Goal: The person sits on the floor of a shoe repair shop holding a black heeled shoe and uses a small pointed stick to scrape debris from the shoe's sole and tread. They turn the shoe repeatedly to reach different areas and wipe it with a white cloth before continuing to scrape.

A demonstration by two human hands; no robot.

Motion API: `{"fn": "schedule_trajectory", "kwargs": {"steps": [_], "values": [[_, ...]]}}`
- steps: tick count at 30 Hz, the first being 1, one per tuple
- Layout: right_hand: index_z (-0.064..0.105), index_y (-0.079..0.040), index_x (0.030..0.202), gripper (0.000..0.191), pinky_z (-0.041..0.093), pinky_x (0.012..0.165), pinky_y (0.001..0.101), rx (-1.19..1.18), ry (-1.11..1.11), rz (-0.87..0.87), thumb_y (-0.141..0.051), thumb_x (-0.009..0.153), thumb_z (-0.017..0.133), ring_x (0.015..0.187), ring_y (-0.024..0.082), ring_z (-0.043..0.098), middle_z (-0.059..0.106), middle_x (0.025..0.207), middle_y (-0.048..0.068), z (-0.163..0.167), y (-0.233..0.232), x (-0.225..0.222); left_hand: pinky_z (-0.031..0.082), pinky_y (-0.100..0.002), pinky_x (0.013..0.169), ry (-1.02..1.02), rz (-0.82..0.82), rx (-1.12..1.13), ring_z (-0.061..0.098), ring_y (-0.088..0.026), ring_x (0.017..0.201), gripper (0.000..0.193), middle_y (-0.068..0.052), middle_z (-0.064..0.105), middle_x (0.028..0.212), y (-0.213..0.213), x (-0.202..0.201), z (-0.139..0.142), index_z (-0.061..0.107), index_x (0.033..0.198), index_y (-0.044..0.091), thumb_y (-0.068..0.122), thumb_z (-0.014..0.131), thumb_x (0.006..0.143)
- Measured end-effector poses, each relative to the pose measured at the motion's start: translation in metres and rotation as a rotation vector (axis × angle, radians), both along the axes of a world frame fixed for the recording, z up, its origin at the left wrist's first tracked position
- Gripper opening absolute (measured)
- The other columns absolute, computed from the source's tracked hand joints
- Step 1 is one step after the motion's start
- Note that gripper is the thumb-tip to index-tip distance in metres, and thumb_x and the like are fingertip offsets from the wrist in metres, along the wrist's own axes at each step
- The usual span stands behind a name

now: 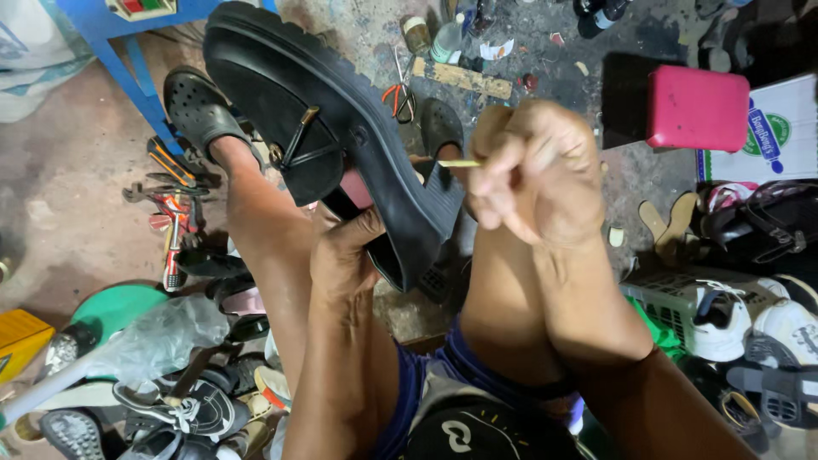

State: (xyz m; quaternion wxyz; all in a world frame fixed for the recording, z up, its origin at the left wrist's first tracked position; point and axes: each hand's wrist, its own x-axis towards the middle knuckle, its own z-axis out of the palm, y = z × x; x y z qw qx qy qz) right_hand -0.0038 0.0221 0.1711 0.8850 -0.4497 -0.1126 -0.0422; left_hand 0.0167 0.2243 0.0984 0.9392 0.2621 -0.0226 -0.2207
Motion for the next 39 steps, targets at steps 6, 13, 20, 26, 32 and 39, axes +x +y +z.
{"fn": "schedule_trajectory", "kwargs": {"steps": [6,13,20,26,32,39], "values": [[0.069,0.009,0.111,0.024,0.06,0.067,0.031,-0.246,-0.128,-0.123,-0.014,0.107,0.069,0.074,0.018,0.066,0.067,0.096,0.02,0.006,0.008,-0.002,0.059,-0.039,0.097,-0.054,-0.029,0.075,0.073,-0.026,0.106,0.047,-0.016,0.073,0.119,0.0,-0.001,0.006,0.062,0.131,-0.008,-0.001,0.078,0.088],[0.069,0.007,0.119,0.023,0.059,0.083,0.0293,-0.47,-0.196,-0.31,-0.015,0.113,0.065,0.088,0.018,0.068,0.069,0.108,0.015,0.003,0.013,-0.005,0.057,-0.037,0.097,0.007,-0.095,0.039,0.072,-0.025,0.107,0.048,-0.017,0.072,0.121,-0.002,-0.005,0.01,0.063,0.133,-0.009,-0.001,0.078,0.088],[0.066,0.005,0.116,0.014,0.057,0.086,0.0261,-0.618,-0.146,-0.365,-0.007,0.116,0.059,0.091,0.013,0.067,0.072,0.112,0.016,0.001,0.022,-0.01,0.056,-0.037,0.099,-0.007,-0.073,0.031,0.071,-0.024,0.111,0.05,-0.015,0.072,0.123,-0.003,-0.011,0.0,0.061,0.135,-0.006,-0.001,0.079,0.088],[0.066,0.006,0.118,0.012,0.057,0.085,0.0256,-0.618,-0.16,-0.384,-0.004,0.115,0.059,0.091,0.013,0.067,0.072,0.112,0.017,-0.002,0.027,-0.009,0.057,-0.036,0.095,0.014,-0.045,0.019,0.071,-0.023,0.107,0.047,-0.014,0.072,0.119,-0.003,-0.012,-0.009,0.062,0.133,-0.006,-0.004,0.078,0.089],[0.066,0.005,0.12,0.012,0.057,0.085,0.0248,-0.638,-0.168,-0.375,-0.004,0.114,0.059,0.091,0.013,0.067,0.072,0.113,0.017,0.0,0.027,-0.01,0.058,-0.034,0.091,0.018,-0.043,0.026,0.071,-0.022,0.103,0.045,-0.014,0.073,0.116,-0.004,-0.012,-0.009,0.062,0.131,-0.005,-0.004,0.077,0.088],[0.068,0.005,0.119,0.011,0.056,0.088,0.0261,-0.718,-0.191,-0.318,-0.002,0.113,0.06,0.094,0.015,0.068,0.073,0.111,0.017,0.005,0.028,-0.014,0.057,-0.034,0.093,0.029,-0.026,0.012,0.071,-0.023,0.105,0.044,-0.014,0.073,0.117,0.003,-0.011,-0.007,0.063,0.13,-0.006,-0.002,0.077,0.089]]}}
